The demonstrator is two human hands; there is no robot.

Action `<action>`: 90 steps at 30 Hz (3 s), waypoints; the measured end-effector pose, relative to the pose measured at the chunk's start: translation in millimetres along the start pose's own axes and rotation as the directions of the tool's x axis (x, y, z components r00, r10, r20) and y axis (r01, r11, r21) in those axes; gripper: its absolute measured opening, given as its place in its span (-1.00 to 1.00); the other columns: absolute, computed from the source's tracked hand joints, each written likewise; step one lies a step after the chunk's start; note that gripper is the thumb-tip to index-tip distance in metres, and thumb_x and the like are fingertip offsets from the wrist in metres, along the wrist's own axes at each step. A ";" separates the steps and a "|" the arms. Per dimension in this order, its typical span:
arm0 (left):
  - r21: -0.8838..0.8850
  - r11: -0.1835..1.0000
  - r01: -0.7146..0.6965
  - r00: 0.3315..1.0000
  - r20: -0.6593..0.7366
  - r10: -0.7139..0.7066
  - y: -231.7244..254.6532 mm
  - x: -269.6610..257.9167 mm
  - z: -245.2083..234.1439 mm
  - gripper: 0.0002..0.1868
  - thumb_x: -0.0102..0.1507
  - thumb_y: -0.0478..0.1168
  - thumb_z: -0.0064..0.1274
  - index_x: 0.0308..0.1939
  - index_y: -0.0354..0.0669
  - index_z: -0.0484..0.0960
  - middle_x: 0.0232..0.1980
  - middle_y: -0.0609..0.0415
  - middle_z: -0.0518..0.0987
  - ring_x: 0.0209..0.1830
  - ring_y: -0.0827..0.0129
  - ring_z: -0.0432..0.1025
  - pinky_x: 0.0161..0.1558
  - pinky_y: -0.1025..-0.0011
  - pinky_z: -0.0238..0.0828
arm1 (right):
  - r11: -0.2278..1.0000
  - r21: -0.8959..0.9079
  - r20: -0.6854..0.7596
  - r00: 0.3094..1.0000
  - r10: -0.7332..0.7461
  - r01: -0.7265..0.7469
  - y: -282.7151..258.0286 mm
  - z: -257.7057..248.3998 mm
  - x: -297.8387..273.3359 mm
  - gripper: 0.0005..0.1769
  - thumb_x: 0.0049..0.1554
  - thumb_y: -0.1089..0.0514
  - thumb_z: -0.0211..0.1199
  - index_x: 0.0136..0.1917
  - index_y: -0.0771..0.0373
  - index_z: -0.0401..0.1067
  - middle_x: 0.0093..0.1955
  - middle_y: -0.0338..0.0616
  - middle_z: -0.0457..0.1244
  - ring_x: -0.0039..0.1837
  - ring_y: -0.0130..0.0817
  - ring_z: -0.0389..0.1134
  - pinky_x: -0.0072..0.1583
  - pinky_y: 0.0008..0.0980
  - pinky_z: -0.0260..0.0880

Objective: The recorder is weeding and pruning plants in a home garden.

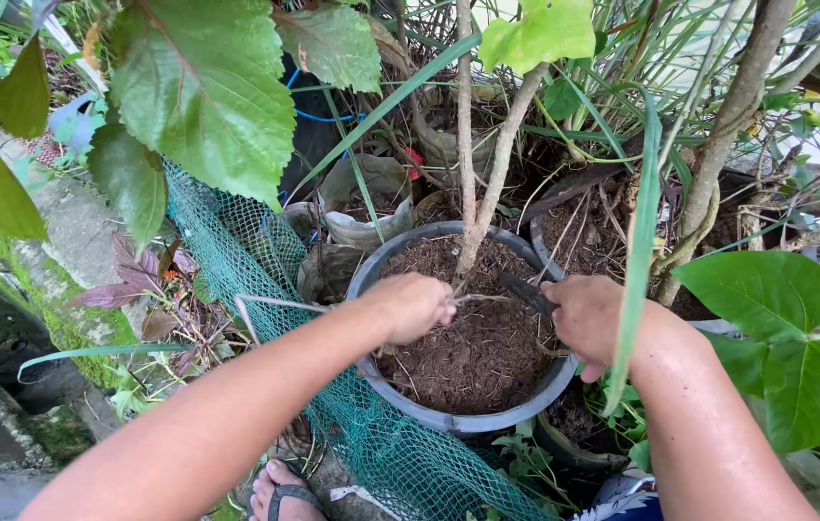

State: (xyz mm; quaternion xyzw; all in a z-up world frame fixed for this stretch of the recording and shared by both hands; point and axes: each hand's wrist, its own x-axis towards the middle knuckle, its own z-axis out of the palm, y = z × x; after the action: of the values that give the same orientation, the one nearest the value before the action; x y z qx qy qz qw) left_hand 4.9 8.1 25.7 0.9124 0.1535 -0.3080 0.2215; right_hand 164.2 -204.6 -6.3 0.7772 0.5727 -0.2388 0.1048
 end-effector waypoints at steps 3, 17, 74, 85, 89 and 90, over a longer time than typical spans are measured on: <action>0.166 0.986 0.019 0.996 -0.087 -0.005 -1.4 -14.7 -25.1 -0.71 0.43 0.02 -0.13 -0.01 -0.07 0.55 -0.07 -0.08 0.68 -0.04 0.12 0.60 0.01 0.10 0.50 | 0.956 0.172 0.085 0.971 0.225 -0.237 -46.3 -48.5 -18.5 -0.29 0.13 0.30 0.22 0.53 0.30 0.17 0.31 0.06 0.31 -0.03 -0.22 0.56 0.02 -0.36 0.57; 0.450 0.892 -0.044 0.945 -0.270 0.183 -7.8 -30.5 -20.8 -0.69 0.24 -0.16 -0.04 0.02 0.21 0.68 -0.08 -0.03 0.68 0.00 -0.01 0.56 -0.02 0.04 0.50 | 0.870 0.417 -0.076 0.944 0.321 -0.262 -47.5 -28.1 19.8 -0.54 0.21 0.28 0.04 0.37 0.43 0.27 0.00 0.15 0.43 -0.06 -0.06 0.53 -0.08 -0.22 0.56; -0.882 0.463 -0.086 -0.276 -0.426 -0.862 -456.7 -60.9 52.8 -0.80 0.46 -0.10 -0.18 -0.03 -0.15 0.41 -0.04 -0.20 0.64 -0.11 -0.07 0.51 -0.05 0.02 0.36 | 0.740 0.665 -0.031 0.986 0.166 -0.104 -201.8 -70.7 41.4 -0.33 0.22 0.09 0.20 0.58 -0.31 0.30 0.13 -0.24 0.47 0.12 -0.40 0.48 0.25 -0.39 0.48; -0.777 0.623 0.090 -0.214 -0.626 -0.750 -424.1 -18.8 47.4 -0.22 0.35 -0.04 -0.09 0.50 -0.29 -0.08 0.42 -0.44 0.21 0.31 -0.24 0.23 0.28 -0.06 0.15 | 0.731 0.669 -0.064 0.970 0.235 -0.133 -185.0 -60.8 44.6 -0.35 0.17 0.03 0.24 0.51 -0.38 0.34 0.14 -0.29 0.47 0.09 -0.43 0.49 0.24 -0.40 0.49; -0.499 0.865 0.059 0.166 -0.849 -0.501 -447.3 64.8 123.8 -0.23 0.48 -0.13 -0.23 0.61 -0.46 -0.22 0.66 -0.54 -0.08 0.66 -0.26 -0.13 0.60 0.05 -0.23 | 0.732 0.631 0.056 0.956 0.287 -0.257 -169.9 -49.9 45.9 -0.33 0.19 0.06 0.22 0.54 -0.43 0.31 -0.03 -0.24 0.46 -0.06 -0.42 0.49 0.13 -0.43 0.53; -0.513 0.855 -0.073 0.240 -0.841 -0.484 -442.5 72.8 136.4 -0.20 0.45 -0.13 -0.25 0.62 -0.47 -0.23 0.66 -0.53 -0.13 0.67 -0.26 -0.17 0.59 0.09 -0.24 | 0.708 0.693 -0.042 0.973 0.229 -0.136 -156.2 -34.6 48.6 -0.30 0.14 0.08 0.21 0.53 -0.38 0.37 -0.07 -0.30 0.46 -0.09 -0.46 0.45 0.06 -0.45 0.50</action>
State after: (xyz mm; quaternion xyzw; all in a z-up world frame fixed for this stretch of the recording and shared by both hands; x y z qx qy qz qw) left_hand -191.2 328.7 -254.3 0.7995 0.4447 0.3220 0.2438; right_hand 37.3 -98.4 17.0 0.8268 0.3696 -0.3726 -0.2023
